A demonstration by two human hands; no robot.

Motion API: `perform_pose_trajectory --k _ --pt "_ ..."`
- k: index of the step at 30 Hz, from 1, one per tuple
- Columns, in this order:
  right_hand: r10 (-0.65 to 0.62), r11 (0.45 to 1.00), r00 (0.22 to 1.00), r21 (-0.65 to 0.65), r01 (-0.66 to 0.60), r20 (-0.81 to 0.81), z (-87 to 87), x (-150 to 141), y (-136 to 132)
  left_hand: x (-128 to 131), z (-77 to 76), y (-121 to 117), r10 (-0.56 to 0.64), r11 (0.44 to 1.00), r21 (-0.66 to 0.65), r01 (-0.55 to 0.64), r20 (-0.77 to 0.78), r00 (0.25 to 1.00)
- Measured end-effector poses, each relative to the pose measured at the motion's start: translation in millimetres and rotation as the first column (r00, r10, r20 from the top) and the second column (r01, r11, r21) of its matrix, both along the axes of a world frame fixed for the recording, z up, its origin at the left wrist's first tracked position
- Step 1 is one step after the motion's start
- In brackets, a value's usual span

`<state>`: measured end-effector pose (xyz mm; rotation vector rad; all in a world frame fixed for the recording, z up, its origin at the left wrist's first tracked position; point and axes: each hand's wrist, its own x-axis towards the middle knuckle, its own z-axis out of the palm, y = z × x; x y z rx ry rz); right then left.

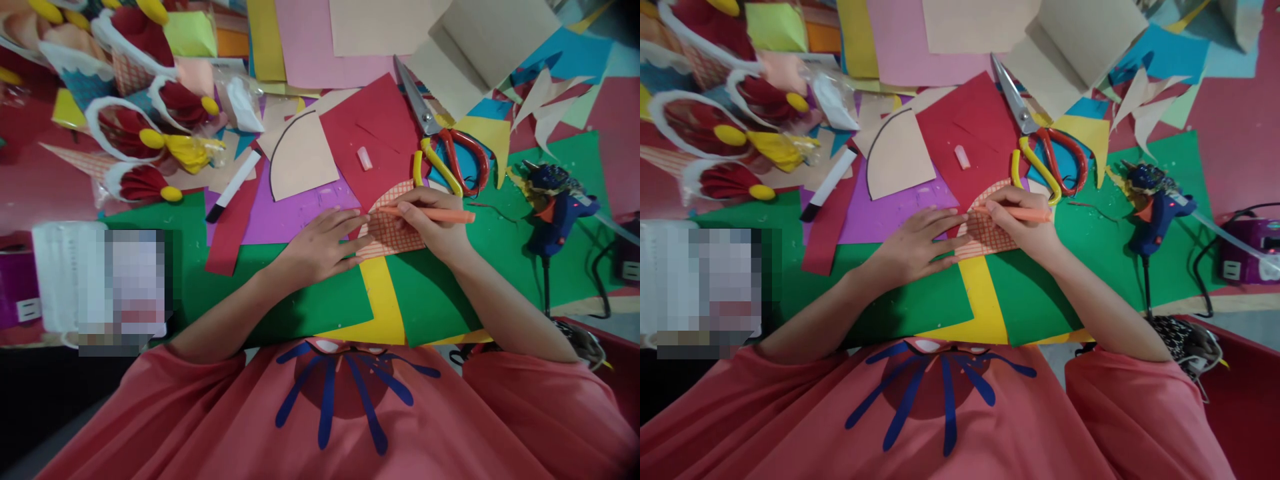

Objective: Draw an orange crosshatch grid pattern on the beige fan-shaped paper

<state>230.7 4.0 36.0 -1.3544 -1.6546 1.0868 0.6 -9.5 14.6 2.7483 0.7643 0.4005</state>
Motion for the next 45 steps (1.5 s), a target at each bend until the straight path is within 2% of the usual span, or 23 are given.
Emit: perform_pose_trajectory --k 6,16,29,37,45 --pt "0.052 0.999 0.998 0.009 -0.052 0.045 -4.6 -2.2 2.5 0.2 0.6 0.3 -0.008 1.000 -0.011 0.008 -0.006 1.000" --pt "0.066 0.998 0.994 0.002 -0.067 0.087 -3.8 -3.5 3.8 0.9 -0.1 0.6 0.005 1.000 -0.021 -0.005 -0.007 1.000" --pt "0.076 0.997 0.995 0.018 -0.078 0.066 -5.0 -3.1 3.7 1.1 -0.3 0.6 0.005 1.000 0.010 -0.005 0.023 1.000" --pt "0.129 0.992 0.990 -0.020 -0.127 0.065 -5.0 -1.3 3.6 1.2 -0.4 0.2 0.012 1.000 -0.025 -0.012 0.027 1.000" --pt "0.112 0.993 0.989 0.035 -0.115 0.093 -4.3 -2.3 3.5 1.0 -1.1 1.1 -0.001 1.000 -0.005 0.002 0.041 0.999"
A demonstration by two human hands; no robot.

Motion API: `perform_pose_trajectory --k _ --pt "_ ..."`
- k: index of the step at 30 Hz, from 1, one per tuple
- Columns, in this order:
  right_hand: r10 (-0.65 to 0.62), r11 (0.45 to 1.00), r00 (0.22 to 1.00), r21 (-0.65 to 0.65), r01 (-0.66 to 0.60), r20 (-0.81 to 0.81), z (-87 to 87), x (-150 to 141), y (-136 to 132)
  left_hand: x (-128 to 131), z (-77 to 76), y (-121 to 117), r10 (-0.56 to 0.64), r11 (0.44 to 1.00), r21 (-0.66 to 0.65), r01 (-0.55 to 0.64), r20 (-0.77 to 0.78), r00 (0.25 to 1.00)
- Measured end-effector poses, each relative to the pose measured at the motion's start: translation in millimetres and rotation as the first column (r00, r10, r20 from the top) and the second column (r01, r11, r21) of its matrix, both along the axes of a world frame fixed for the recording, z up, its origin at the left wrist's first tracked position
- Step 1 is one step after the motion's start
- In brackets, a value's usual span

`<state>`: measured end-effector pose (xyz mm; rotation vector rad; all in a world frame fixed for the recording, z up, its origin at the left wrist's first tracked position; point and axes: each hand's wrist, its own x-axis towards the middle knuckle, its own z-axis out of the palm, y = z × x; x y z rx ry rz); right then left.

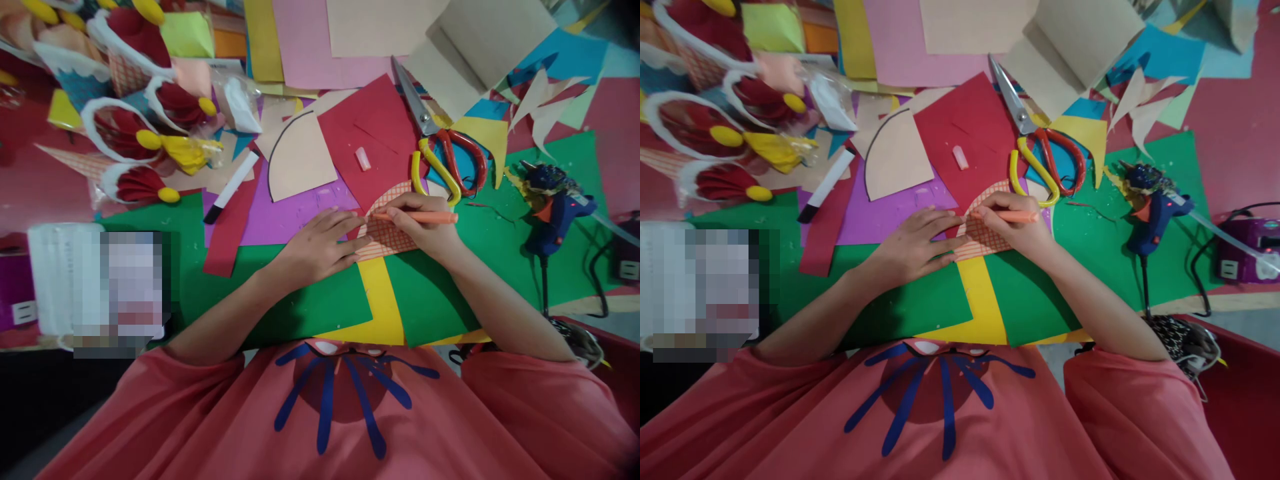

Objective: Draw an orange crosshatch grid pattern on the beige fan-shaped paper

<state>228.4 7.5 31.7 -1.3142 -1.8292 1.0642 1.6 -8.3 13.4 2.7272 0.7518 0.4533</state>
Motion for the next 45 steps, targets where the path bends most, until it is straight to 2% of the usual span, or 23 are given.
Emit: perform_pose_trajectory --k 5,12,18,25,33,40,45 --pt "0.024 0.999 0.997 -0.046 -0.028 -0.078 -0.5 0.0 0.8 0.0 -0.2 0.1 -0.010 1.000 0.008 0.010 0.010 1.000" --pt "-0.091 0.996 0.990 0.003 0.092 -0.106 4.3 2.5 -4.3 -0.8 -0.7 0.8 0.029 1.000 0.003 -0.029 -0.020 0.999" --pt "-0.011 1.000 1.000 0.004 0.011 -0.010 2.8 -0.5 -3.4 -2.5 0.1 2.6 0.060 0.998 0.009 -0.059 -0.047 0.997" --pt "-0.010 0.999 1.000 0.031 0.009 0.025 -0.4 -2.8 -1.7 -2.4 0.2 1.7 0.064 0.998 0.003 -0.064 -0.048 0.997" --pt "0.049 0.995 0.996 -0.088 -0.055 -0.070 1.7 -1.0 -3.6 -3.0 -1.8 1.5 0.071 0.996 -0.041 -0.073 -0.048 0.996" --pt "0.016 0.999 1.000 -0.036 -0.016 0.004 0.6 -1.2 -3.5 -2.9 -2.0 1.8 0.055 0.998 -0.004 -0.055 -0.037 0.998" --pt "0.039 0.997 0.997 -0.067 -0.043 -0.062 0.7 -1.7 -3.4 -2.5 -1.9 1.7 0.061 0.998 -0.010 -0.062 -0.041 0.997"
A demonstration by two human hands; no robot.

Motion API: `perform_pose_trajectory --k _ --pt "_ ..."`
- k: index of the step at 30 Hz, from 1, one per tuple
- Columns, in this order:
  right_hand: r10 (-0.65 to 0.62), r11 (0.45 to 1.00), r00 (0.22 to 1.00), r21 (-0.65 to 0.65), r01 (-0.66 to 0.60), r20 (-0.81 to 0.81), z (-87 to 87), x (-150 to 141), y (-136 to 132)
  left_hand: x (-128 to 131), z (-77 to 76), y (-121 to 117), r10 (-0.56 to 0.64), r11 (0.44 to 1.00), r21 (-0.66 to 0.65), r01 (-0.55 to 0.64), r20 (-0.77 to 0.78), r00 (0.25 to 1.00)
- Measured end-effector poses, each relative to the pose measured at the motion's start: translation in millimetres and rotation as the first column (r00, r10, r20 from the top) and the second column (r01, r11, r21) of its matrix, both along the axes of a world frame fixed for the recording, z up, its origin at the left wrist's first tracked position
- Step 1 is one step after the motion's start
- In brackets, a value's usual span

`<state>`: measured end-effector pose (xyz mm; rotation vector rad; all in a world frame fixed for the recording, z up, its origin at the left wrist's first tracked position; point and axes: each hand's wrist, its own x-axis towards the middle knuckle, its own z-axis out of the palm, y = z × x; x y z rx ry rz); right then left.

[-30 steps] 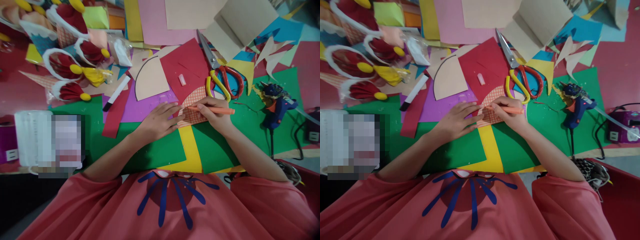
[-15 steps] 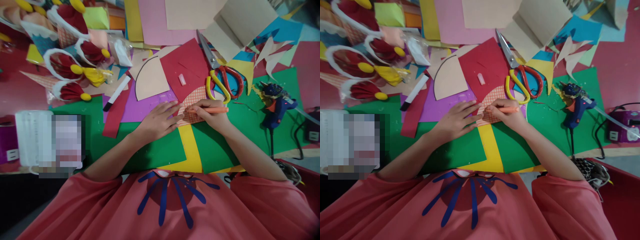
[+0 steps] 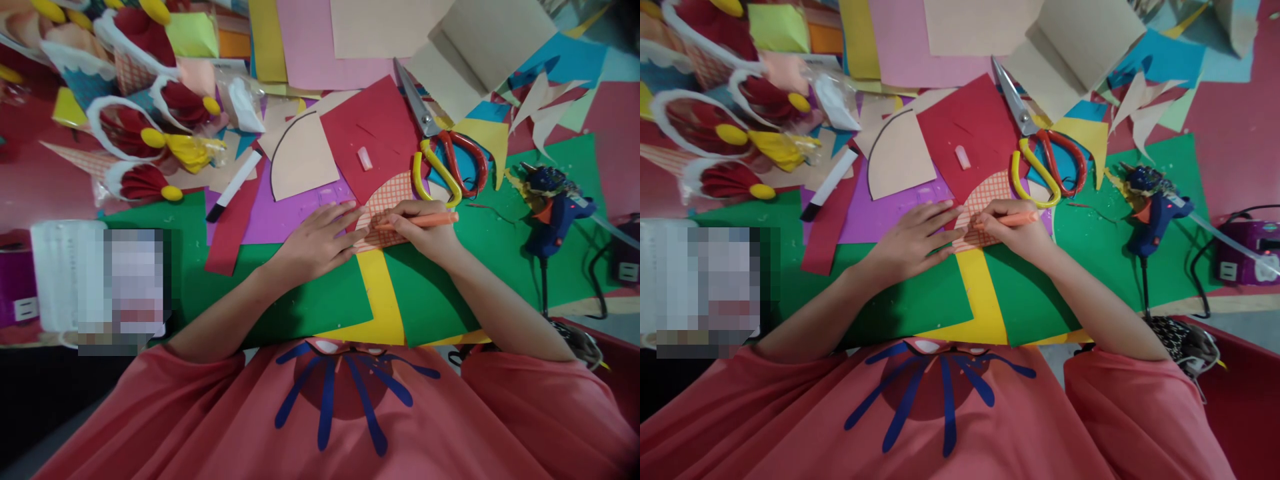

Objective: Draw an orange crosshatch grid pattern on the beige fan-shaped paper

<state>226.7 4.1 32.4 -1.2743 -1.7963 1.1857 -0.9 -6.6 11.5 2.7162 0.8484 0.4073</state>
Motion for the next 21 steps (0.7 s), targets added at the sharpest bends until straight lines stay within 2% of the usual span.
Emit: perform_pose_trajectory --k 10,15,21 --pt "-0.004 1.000 1.000 0.005 0.004 0.014 1.5 -0.7 0.2 0.1 0.8 0.0 0.002 0.999 -0.041 -0.002 0.003 1.000" --pt "0.045 0.999 0.999 -0.012 -0.045 -0.003 0.5 -0.4 0.4 0.6 0.7 -0.2 0.011 0.999 -0.031 -0.011 0.004 1.000" --pt "0.022 0.999 1.000 0.035 -0.023 0.020 0.8 -0.4 0.1 0.8 1.3 -0.7 0.006 1.000 0.003 -0.006 0.003 1.000"
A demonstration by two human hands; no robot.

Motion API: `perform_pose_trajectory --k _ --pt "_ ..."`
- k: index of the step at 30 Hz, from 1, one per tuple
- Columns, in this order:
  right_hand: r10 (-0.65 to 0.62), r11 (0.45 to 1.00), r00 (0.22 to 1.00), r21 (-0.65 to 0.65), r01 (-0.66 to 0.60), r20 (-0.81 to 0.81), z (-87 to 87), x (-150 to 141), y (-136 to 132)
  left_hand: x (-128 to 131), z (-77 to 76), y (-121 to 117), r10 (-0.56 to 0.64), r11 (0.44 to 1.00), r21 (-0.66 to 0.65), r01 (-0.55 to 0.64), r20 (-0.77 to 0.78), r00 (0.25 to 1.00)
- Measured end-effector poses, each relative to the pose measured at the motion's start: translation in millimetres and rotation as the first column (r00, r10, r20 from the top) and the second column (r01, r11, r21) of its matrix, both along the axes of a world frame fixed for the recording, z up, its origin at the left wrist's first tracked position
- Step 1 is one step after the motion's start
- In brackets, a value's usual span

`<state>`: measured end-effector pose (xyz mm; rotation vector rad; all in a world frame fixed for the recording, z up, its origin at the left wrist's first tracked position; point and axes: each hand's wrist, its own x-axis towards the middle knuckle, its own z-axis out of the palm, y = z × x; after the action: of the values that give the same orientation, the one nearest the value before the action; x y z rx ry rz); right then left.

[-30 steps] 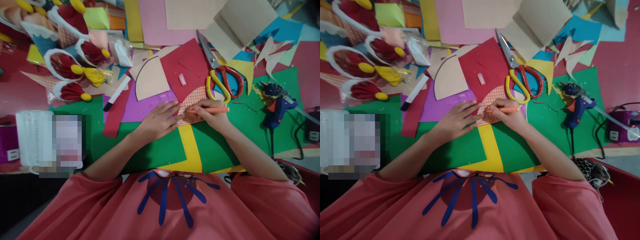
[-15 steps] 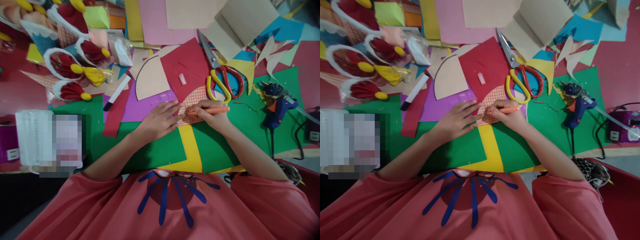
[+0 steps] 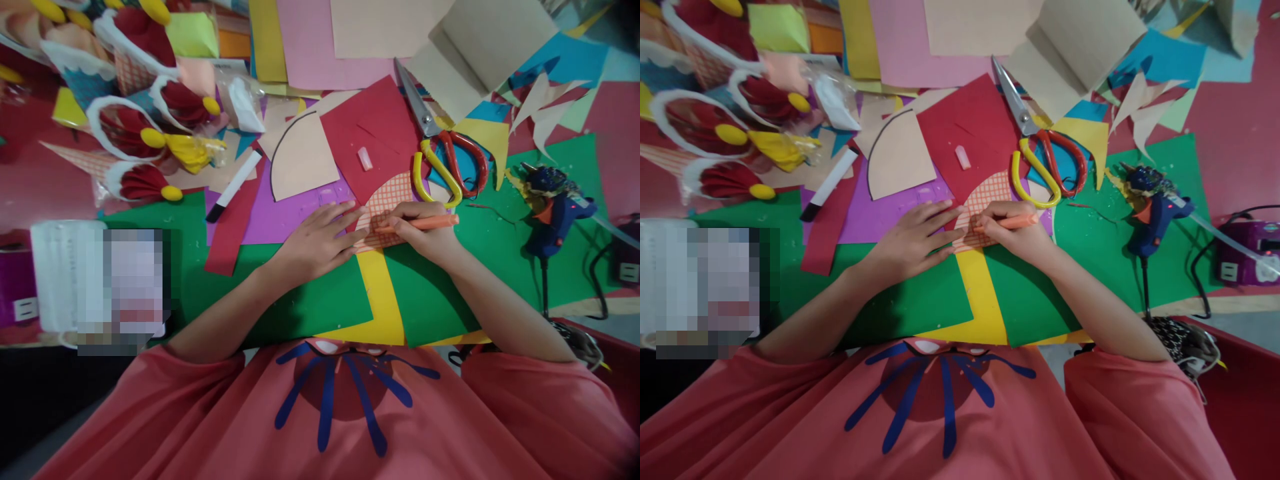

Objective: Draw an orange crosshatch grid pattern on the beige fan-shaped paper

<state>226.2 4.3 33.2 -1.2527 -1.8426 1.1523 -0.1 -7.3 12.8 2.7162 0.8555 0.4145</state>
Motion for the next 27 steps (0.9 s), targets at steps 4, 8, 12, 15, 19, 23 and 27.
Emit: perform_pose_trajectory --k 4,8,12,15,19,23,27 --pt "0.030 0.999 1.000 -0.024 -0.030 0.006 1.0 0.1 -0.4 -0.2 -0.3 0.1 0.000 1.000 0.016 0.000 0.014 1.000" --pt "0.038 0.998 0.999 -0.044 -0.038 0.009 1.9 -0.1 -0.3 -0.5 -0.9 0.4 0.003 1.000 -0.019 -0.003 0.009 1.000" --pt "0.032 0.998 0.999 -0.047 -0.032 0.002 1.8 -0.4 0.2 -0.7 -1.1 0.1 0.007 1.000 -0.029 -0.007 0.002 1.000" --pt "0.038 0.998 0.999 -0.042 -0.038 0.004 1.0 -0.3 -0.2 -0.4 -0.6 -0.1 0.005 1.000 -0.016 -0.005 0.005 1.000" --pt "0.076 0.997 0.997 -0.023 -0.076 0.001 1.8 -0.1 -1.0 0.4 0.1 0.5 0.000 0.999 0.035 -0.001 0.015 1.000" --pt "0.108 0.994 0.994 -0.026 -0.108 -0.005 4.5 -0.8 -0.9 0.6 0.0 1.2 -0.010 0.998 0.058 0.009 0.022 1.000" --pt "0.131 0.990 0.991 -0.053 -0.132 -0.025 5.8 -1.3 -0.6 0.3 -0.1 1.0 -0.001 1.000 0.023 0.001 0.013 1.000"
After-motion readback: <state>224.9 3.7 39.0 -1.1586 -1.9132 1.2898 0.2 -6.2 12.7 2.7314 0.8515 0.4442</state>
